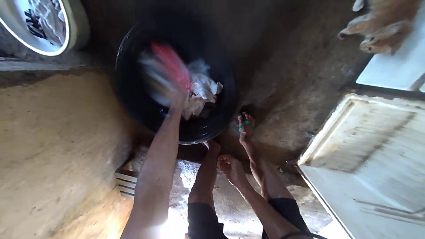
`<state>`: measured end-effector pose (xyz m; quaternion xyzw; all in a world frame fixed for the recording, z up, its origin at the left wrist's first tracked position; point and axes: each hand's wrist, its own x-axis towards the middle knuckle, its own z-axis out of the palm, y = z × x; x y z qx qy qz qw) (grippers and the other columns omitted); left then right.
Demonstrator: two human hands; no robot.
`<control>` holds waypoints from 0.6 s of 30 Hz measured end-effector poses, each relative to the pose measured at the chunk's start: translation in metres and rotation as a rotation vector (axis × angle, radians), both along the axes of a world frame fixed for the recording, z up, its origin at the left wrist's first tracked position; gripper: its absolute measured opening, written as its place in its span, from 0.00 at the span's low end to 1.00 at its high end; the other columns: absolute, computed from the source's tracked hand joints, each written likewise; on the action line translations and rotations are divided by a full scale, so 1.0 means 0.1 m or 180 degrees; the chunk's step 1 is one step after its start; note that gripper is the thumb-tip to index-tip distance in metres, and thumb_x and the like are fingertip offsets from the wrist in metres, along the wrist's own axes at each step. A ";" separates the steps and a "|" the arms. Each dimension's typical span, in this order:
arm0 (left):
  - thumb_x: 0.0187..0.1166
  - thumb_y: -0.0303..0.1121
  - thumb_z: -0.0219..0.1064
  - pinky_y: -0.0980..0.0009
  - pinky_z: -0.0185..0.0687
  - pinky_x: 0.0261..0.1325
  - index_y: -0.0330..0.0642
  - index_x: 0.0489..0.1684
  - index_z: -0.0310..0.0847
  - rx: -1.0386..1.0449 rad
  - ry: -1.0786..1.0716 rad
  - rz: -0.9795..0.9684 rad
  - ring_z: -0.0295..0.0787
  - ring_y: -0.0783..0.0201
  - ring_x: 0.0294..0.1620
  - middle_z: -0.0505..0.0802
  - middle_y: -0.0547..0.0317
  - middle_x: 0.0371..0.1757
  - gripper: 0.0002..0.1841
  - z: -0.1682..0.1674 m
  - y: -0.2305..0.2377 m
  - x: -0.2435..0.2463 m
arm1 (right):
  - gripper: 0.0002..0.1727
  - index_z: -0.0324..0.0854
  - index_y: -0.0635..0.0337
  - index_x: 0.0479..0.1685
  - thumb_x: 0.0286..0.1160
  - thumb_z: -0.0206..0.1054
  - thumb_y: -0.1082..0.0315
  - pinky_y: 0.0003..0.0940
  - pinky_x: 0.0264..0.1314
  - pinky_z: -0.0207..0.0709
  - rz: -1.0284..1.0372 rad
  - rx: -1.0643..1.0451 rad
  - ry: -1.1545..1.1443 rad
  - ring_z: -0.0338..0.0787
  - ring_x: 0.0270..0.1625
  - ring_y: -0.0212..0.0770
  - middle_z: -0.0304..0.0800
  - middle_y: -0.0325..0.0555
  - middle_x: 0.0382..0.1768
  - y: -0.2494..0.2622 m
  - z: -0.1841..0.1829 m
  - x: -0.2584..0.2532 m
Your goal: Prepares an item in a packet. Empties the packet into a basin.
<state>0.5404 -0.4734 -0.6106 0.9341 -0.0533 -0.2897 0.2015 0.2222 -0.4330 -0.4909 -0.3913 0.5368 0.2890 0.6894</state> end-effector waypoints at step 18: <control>0.71 0.39 0.80 0.45 0.79 0.73 0.33 0.67 0.81 0.0251 -0.0089 0.0084 0.88 0.43 0.66 0.90 0.37 0.62 0.28 0.14 -0.13 -0.01 | 0.11 0.84 0.66 0.58 0.84 0.65 0.71 0.32 0.48 0.88 -0.0016 0.0083 0.0073 0.93 0.39 0.35 0.93 0.48 0.42 -0.03 -0.03 0.07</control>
